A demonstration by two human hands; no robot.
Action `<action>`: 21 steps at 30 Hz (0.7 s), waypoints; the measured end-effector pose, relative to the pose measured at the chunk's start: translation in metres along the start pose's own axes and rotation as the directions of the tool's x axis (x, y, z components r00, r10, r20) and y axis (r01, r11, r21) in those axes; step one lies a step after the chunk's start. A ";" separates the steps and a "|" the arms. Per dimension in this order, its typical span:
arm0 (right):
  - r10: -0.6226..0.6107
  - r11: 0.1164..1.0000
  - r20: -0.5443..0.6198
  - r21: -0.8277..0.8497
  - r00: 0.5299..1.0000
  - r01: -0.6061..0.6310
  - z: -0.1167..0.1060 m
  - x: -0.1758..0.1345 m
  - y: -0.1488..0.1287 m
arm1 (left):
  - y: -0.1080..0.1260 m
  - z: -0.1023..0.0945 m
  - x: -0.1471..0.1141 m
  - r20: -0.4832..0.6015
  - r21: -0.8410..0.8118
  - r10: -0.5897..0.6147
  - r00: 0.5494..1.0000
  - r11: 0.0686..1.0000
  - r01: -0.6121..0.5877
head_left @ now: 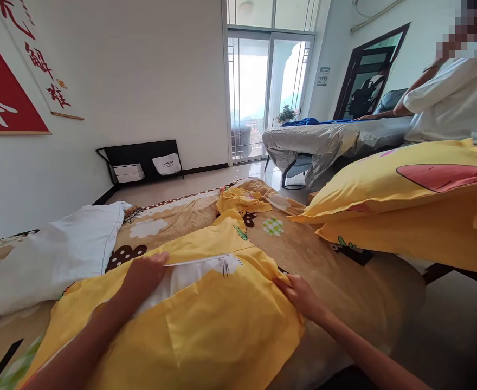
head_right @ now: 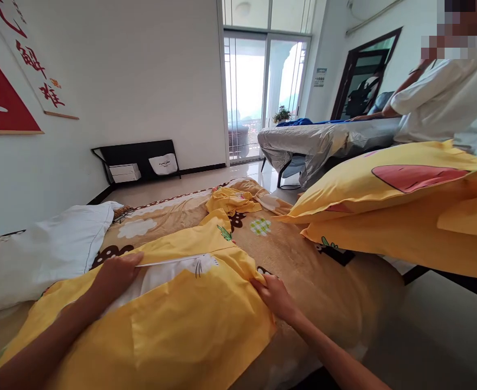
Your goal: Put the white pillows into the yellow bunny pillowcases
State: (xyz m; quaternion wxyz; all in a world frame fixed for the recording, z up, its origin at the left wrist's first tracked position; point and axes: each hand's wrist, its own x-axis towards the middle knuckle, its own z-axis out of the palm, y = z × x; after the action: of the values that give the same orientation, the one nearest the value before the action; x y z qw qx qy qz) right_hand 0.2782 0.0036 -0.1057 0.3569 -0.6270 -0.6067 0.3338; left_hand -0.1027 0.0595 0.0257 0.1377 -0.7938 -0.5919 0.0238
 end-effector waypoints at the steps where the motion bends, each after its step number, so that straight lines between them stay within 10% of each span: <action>1: -0.054 0.999 -0.040 -0.006 0.998 0.054 0.000 0.008 -0.015 | -0.012 -0.015 -0.001 -0.072 0.041 -0.045 0.996 0.998 0.048; 5: -0.259 0.965 -0.041 0.017 0.965 0.260 0.016 0.036 -0.069 | -0.054 -0.090 -0.014 -0.451 0.115 -0.241 0.859 0.939 0.324; 8: -0.337 0.940 0.011 -0.051 0.942 0.337 0.036 0.055 -0.074 | -0.049 -0.112 -0.029 -0.499 0.079 -0.292 0.816 0.922 0.378; 11: -0.236 0.940 0.056 -0.241 0.970 0.242 0.038 0.076 -0.044 | -0.017 -0.085 -0.046 -0.187 0.098 -0.221 0.957 0.965 0.242; 14: -0.077 0.901 0.132 -0.416 0.988 0.126 0.021 0.091 -0.006 | 0.010 -0.039 -0.059 0.157 -0.017 -0.079 0.984 0.996 0.083; 18: -0.018 0.831 0.084 -0.553 0.996 0.062 0.004 0.085 -0.002 | 0.017 -0.009 -0.059 0.152 -0.182 -0.006 0.988 0.983 0.034; 21: -0.228 0.769 -0.036 -0.619 0.973 0.157 0.012 0.066 -0.046 | 0.016 -0.013 -0.051 0.093 -0.269 0.008 0.996 0.963 0.018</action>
State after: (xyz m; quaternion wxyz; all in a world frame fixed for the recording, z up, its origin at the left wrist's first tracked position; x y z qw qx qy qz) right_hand 0.2465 0.0705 -0.0720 0.1994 -0.6604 -0.7225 0.0461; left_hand -0.1005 0.0050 0.0282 0.0010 -0.8017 -0.5974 -0.0202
